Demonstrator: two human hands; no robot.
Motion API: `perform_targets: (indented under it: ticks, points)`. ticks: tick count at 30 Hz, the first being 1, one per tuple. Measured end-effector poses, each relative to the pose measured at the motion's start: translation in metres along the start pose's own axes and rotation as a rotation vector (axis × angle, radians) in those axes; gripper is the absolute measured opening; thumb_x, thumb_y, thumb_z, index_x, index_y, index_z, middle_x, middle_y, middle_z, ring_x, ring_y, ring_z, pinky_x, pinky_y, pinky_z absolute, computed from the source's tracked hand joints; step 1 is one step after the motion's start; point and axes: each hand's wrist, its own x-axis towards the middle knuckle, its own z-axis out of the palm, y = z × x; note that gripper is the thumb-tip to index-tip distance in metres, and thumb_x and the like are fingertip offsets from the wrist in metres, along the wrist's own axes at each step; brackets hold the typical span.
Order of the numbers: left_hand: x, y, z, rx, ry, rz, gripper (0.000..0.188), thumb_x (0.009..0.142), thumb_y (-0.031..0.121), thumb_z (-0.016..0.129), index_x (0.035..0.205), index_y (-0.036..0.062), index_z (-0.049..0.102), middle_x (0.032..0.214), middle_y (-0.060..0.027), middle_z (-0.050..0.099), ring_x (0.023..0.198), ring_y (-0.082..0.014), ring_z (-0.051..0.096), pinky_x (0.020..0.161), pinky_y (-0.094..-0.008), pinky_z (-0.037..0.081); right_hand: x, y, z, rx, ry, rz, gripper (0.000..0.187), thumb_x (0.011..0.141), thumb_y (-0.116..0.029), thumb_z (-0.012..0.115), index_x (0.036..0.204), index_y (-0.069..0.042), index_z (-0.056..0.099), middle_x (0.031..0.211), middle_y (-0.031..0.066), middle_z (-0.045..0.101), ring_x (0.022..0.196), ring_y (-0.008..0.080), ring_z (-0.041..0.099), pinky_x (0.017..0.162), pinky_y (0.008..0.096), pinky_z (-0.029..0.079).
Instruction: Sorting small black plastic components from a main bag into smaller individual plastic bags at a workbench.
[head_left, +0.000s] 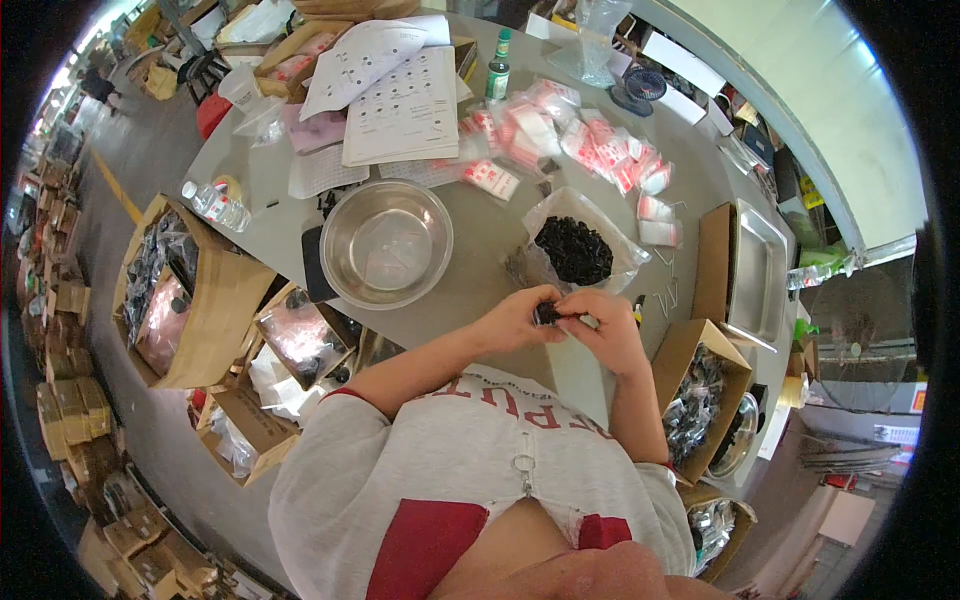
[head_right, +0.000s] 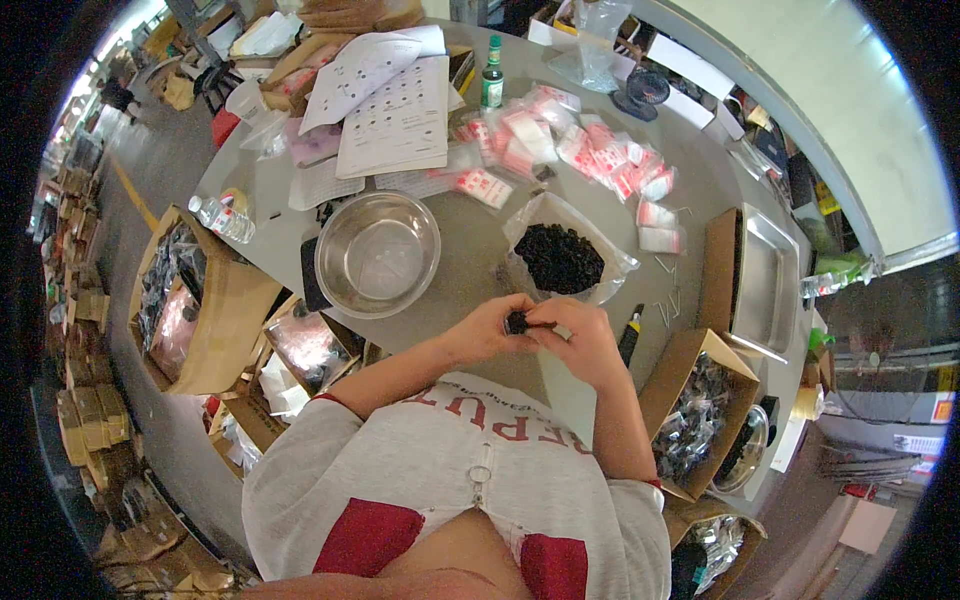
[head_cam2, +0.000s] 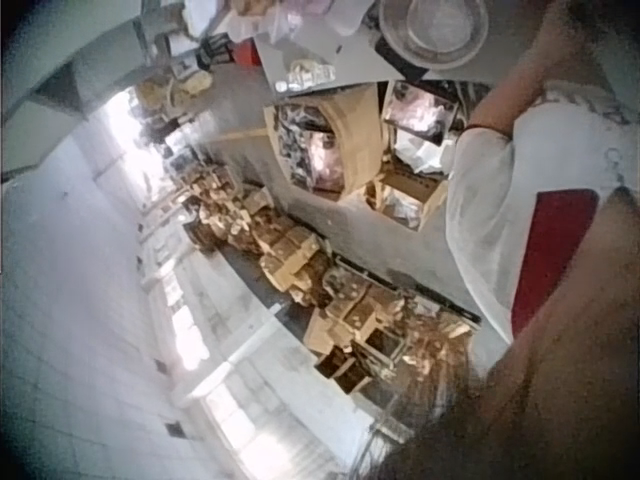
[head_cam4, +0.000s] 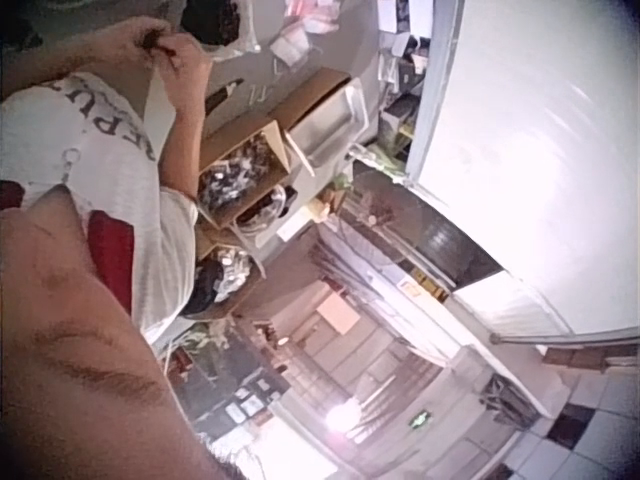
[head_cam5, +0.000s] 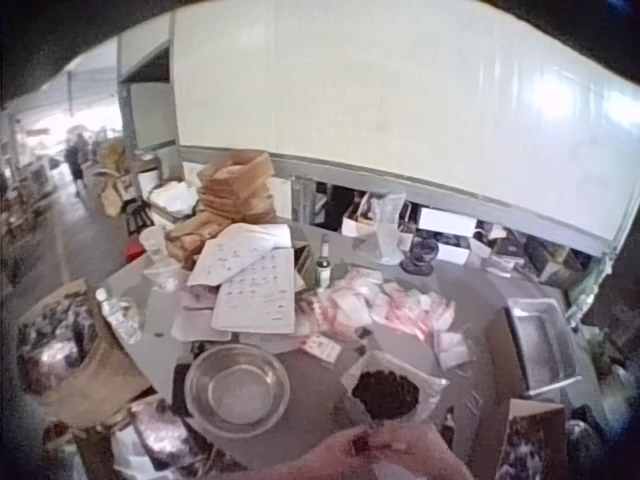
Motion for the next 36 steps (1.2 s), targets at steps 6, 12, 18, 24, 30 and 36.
perform_targets:
  ticks: [6, 12, 18, 24, 30, 36]
  points:
    - [-0.007, 0.015, 0.011, -0.191, -0.161, 0.061, 0.038, 0.075, 0.012, 0.076, 0.103, 0.0034, 0.052, 0.091, -0.0004, 0.054, 0.083, -0.0107, 0.050, 0.074, -0.0270, 0.043, -0.017, -0.029, -0.004, -0.160, 0.044, -0.093, 0.023, 0.072, -0.002, 0.070, 0.094, -0.006, 0.067, 0.109, 0.0123, 0.062, 0.097, 0.0300, 0.061, 0.076, 0.0348, 0.050]
    - [-0.011, 0.015, 0.007, -0.276, -0.367, 0.056, 0.045, 0.078, 0.022, 0.077, 0.109, 0.0033, 0.050, 0.096, -0.0017, 0.051, 0.091, -0.0106, 0.048, 0.082, -0.0269, 0.041, -0.021, -0.051, -0.011, -0.369, -0.034, -0.177, 0.025, 0.067, -0.002, 0.074, 0.091, -0.009, 0.068, 0.119, 0.0129, 0.052, 0.104, 0.0294, 0.049, 0.084, 0.0384, 0.042]
    - [-0.017, 0.030, 0.018, -0.282, -0.288, 0.229, 0.053, 0.081, 0.021, 0.075, 0.120, 0.0032, 0.044, 0.106, -0.0045, 0.051, 0.098, -0.0128, 0.048, 0.087, -0.0294, 0.041, -0.035, -0.041, -0.007, -0.248, -0.007, -0.154, 0.017, 0.072, -0.004, 0.070, 0.087, -0.007, 0.063, 0.116, 0.0156, 0.048, 0.106, 0.0348, 0.049, 0.088, 0.0412, 0.044]
    - [-0.013, 0.010, 0.014, -0.014, -0.248, 0.080, 0.057, 0.081, 0.016, 0.072, 0.129, 0.0005, 0.044, 0.118, -0.0067, 0.054, 0.108, -0.0153, 0.051, 0.094, -0.0315, 0.041, -0.036, -0.034, -0.006, -0.279, 0.068, 0.046, 0.014, 0.078, -0.001, 0.063, 0.090, -0.003, 0.058, 0.114, 0.0223, 0.053, 0.097, 0.0396, 0.056, 0.083, 0.0398, 0.047]
    - [-0.018, 0.012, 0.021, 0.021, -0.019, 0.156, 0.042, 0.085, 0.015, 0.066, 0.122, -0.0003, 0.053, 0.110, -0.0105, 0.062, 0.098, -0.0144, 0.057, 0.087, -0.0301, 0.045, -0.032, -0.038, -0.007, -0.248, 0.235, 0.101, 0.011, 0.079, 0.000, 0.062, 0.090, 0.000, 0.058, 0.089, 0.0160, 0.062, 0.081, 0.0357, 0.061, 0.072, 0.0383, 0.048]
    - [-0.020, 0.011, 0.017, -0.050, 0.098, 0.161, 0.025, 0.090, 0.012, 0.061, 0.109, -0.0036, 0.060, 0.104, -0.0081, 0.063, 0.094, -0.0126, 0.058, 0.084, -0.0261, 0.046, -0.035, -0.041, -0.005, -0.194, 0.201, 0.138, 0.009, 0.079, -0.001, 0.064, 0.087, 0.001, 0.060, 0.083, 0.0147, 0.060, 0.073, 0.0312, 0.060, 0.064, 0.0349, 0.048]
